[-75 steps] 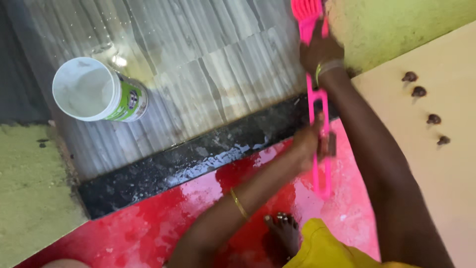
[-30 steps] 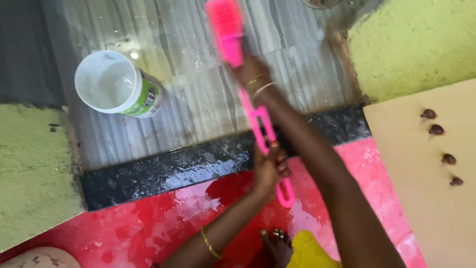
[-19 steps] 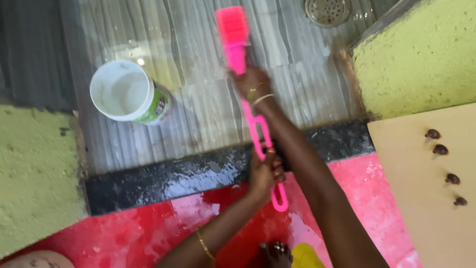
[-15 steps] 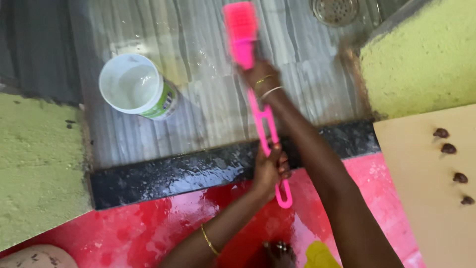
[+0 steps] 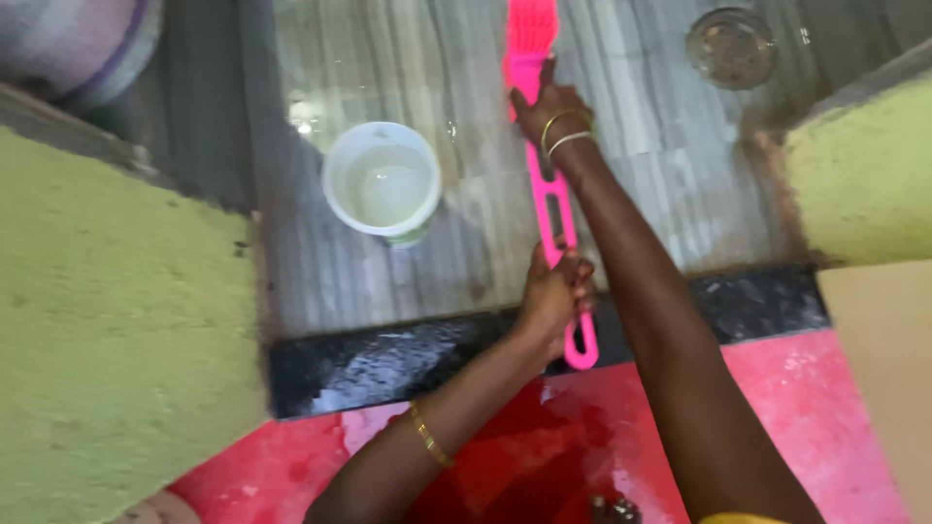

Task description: The person cleans a floor drain area using a long-handled pink brush and a bucket of water. They pour water around the drain, scrub the tiles and the drain cover with the brush, and periodically dip the brush into the bucket.

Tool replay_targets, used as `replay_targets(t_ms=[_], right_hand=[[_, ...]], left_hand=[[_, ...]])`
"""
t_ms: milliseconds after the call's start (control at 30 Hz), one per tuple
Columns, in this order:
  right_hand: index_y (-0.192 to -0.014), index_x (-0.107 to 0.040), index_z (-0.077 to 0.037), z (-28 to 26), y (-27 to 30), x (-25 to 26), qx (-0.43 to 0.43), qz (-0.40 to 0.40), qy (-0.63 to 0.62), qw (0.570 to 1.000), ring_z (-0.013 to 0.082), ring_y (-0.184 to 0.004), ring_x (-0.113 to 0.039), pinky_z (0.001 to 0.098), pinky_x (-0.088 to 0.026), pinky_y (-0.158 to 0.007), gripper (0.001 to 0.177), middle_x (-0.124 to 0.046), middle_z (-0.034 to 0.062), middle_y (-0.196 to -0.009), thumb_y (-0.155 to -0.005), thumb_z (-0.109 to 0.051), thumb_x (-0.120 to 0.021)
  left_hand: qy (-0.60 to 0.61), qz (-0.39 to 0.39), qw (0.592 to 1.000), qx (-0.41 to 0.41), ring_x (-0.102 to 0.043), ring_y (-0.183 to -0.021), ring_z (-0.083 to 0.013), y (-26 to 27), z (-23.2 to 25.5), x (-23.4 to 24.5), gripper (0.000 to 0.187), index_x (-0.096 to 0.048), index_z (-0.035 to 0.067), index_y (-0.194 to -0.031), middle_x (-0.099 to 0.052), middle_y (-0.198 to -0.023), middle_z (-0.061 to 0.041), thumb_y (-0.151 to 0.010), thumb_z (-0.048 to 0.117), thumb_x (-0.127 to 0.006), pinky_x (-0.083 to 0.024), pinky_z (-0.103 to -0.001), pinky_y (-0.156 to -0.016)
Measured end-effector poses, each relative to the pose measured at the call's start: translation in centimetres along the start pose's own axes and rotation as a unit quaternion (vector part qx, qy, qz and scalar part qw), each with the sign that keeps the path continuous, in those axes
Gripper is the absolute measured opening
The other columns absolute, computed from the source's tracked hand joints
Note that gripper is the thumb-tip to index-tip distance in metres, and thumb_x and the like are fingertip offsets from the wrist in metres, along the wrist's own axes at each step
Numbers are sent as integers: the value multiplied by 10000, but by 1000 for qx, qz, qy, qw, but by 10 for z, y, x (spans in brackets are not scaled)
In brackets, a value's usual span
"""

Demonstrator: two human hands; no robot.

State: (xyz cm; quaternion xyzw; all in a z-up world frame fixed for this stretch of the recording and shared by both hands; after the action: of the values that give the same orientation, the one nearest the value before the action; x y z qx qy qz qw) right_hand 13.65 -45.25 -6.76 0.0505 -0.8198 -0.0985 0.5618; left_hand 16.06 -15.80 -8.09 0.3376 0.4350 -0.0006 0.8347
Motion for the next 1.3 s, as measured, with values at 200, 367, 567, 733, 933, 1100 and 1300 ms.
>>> replay_targets(t_ms=[200,367,567,733,933,1100,1300], right_hand=[[-1669,13,-90,-18,72,-25,-14,-47,35,998,492,-888,-691,571,-553,-779,964,-704,309,-987,-978,-599,-428],[-1650,-86,-47,-29,27,6,25,16,61,998,497,-867,-684,586,-529,-763,940,-706,314,-958,-1017,-642,-446],[-1681,-283,-256,-124,29,-86,213,-31,-78,973,490,-900,-689,565,-534,-801,595,-733,296,-1008,-1172,-544,-389],[-1662,-74,-239,7,-13,-15,-4,-99,-78,992,418,-791,-740,520,-595,-707,924,-728,275,-952,-949,-569,-561],[-1340,-418,-53,-5,-46,-6,50,-13,-19,998,430,-806,-719,540,-571,-735,762,-747,267,-884,-922,-660,-610],[-1271,-555,-46,41,-10,-27,22,-88,-39,995,384,-729,-713,514,-575,-703,714,-714,226,-793,-902,-649,-664],[-898,-696,23,218,-53,69,-124,34,-230,965,253,-473,-582,490,-468,-431,607,-605,111,-589,-971,-580,-707]], left_hand=[[-49,69,993,82,-428,-510,-92,49,-29,43,273,-429,383,-1227,-517,-750,6,-1048,190,-498,-388,-254,-445],[6,12,998,60,-456,-564,-66,8,10,21,156,-443,248,-1196,-534,-810,6,-1082,183,-526,-396,-239,-478],[101,78,990,-65,-426,-551,-80,31,11,14,180,-424,210,-1188,-480,-781,16,-1053,183,-540,-392,-264,-487],[2,95,995,8,-417,-509,-88,-15,-5,-23,186,-459,288,-1190,-452,-702,16,-1017,254,-518,-399,-271,-455],[46,19,999,-15,-401,-538,-74,-56,-26,-56,213,-406,155,-1216,-445,-746,22,-1105,264,-551,-361,-250,-461],[112,46,993,-1,-379,-475,-83,-45,-81,-63,320,-463,194,-1330,-438,-670,12,-1056,344,-531,-346,-249,-430],[-81,-20,993,87,-447,-537,-78,-108,-94,-117,346,-520,132,-1313,-520,-727,20,-1083,390,-517,-404,-265,-476]])
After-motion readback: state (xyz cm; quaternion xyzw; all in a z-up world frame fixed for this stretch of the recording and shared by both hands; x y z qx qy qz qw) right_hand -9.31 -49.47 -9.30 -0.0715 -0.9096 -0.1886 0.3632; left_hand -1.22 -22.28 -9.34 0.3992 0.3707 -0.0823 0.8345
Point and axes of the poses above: each hand's wrist, its own y-axis away from the middle knuckle, its own x-axis out of the back of the hand, z = x × y, the point moved 10 cm from there along -y, towards the middle knuckle
